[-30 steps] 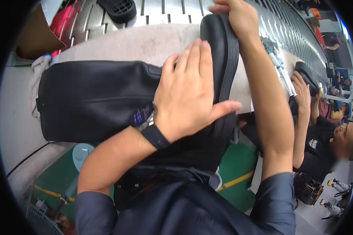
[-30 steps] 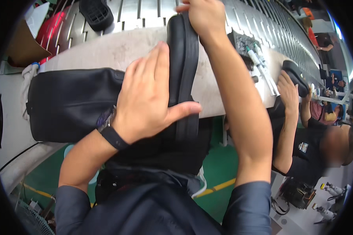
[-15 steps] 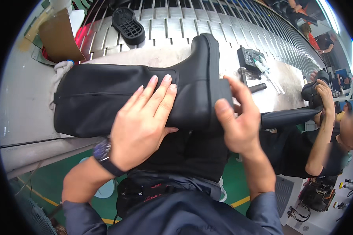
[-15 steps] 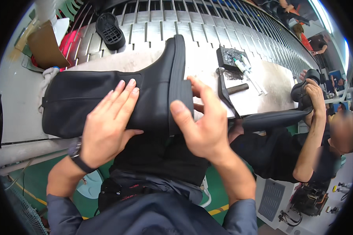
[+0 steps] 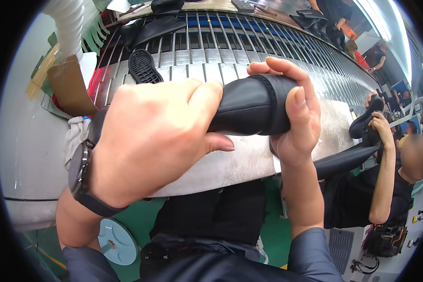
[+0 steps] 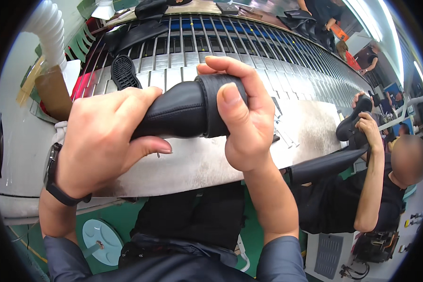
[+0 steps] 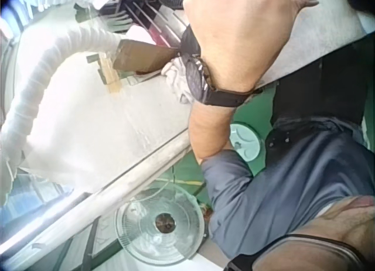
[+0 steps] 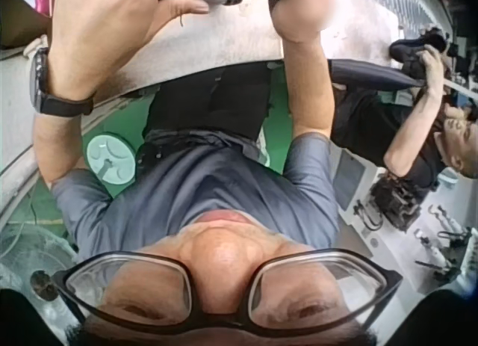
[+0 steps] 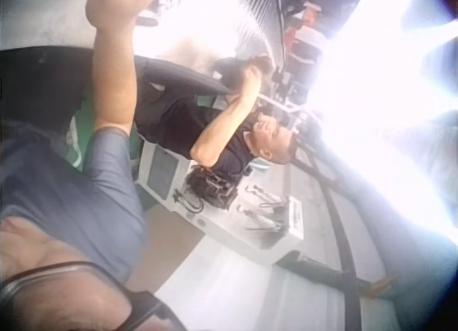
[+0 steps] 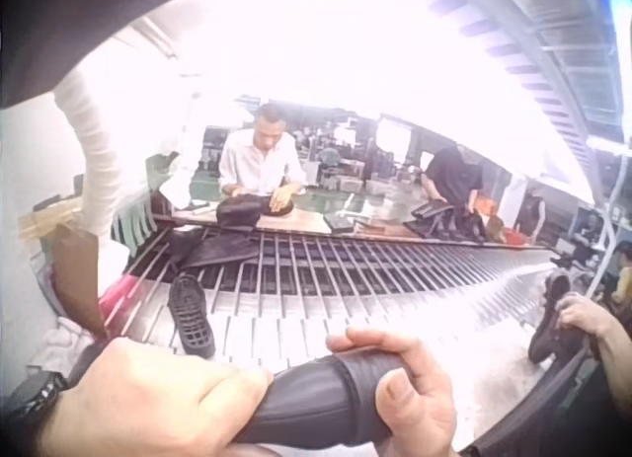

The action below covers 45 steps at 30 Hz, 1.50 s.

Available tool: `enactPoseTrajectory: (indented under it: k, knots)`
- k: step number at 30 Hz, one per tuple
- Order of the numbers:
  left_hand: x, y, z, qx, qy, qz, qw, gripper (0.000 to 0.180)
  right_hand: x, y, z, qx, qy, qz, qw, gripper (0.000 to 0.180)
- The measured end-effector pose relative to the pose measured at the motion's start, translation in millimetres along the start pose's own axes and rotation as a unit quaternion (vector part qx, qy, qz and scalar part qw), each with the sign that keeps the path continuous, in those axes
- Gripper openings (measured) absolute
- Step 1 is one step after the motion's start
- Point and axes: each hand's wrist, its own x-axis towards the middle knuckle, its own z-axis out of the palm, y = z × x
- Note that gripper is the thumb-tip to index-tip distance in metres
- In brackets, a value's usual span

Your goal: The person aligns a rubber sole with the bottom of a black leather boot and presses them together by hand, smoothing the edges and ensuring a proper fit.

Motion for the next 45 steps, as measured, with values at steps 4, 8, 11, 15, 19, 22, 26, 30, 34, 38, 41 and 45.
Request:
enactPoseTrajectory:
  k: [4, 8, 11, 15, 19, 22, 26, 30, 34, 38, 41, 45]
  knots:
    - [18, -26, 7, -0.010, 0.009, 0.019, 1.000, 0.069, 22, 11, 3, 0.118, 0.055, 0.035, 0.991, 0.047]
    - [34, -35, 6, -0.017, 0.000, 0.011, 1.000, 0.068, 39, 17, -3, 0.149, 0.045, 0.040, 0.987, 0.045]
    - [44, -41, 7, -0.002, -0.002, 0.014, 1.000, 0.068, 48, 21, -11, 0.116, 0.035, 0.049, 0.991, 0.052]
    - [53, -44, 8, -0.003, -0.018, 0.011, 1.000, 0.067, 51, 24, -17, 0.064, 0.022, 0.062, 0.996, 0.057]
    - [53, -35, 10, -0.033, 0.006, 0.008, 0.999, 0.066, 51, 26, -16, -0.022, 0.036, -0.028, 0.999, 0.048]
    - [54, -29, 6, -0.052, -0.025, 0.007, 0.998, 0.067, 47, 29, -15, 0.066, 0.041, -0.061, 0.995, 0.039]
    - [47, -21, 10, -0.040, 0.022, -0.006, 0.999, 0.067, 40, 37, -11, 0.042, 0.071, -0.100, 0.992, 0.037]
    - [45, -21, 10, -0.053, 0.032, -0.013, 0.998, 0.067, 38, 36, -7, 0.029, 0.100, -0.096, 0.990, 0.032]
    - [48, -24, 6, -0.041, -0.003, -0.011, 0.999, 0.064, 44, 30, -11, -0.002, 0.086, -0.109, 0.990, 0.026]
    - [65, -48, 11, -0.003, 0.026, 0.061, 0.998, 0.056, 59, 22, -14, -0.115, 0.095, -0.100, 0.984, 0.018]
    - [76, -62, 2, -0.008, 0.021, 0.105, 0.994, 0.052, 56, 10, -8, -0.059, 0.108, -0.022, 0.992, 0.030]
    - [76, -57, -23, -0.119, -0.109, 0.081, 0.984, 0.044, 32, -15, 15, 0.105, 0.139, 0.112, 0.978, 0.052]
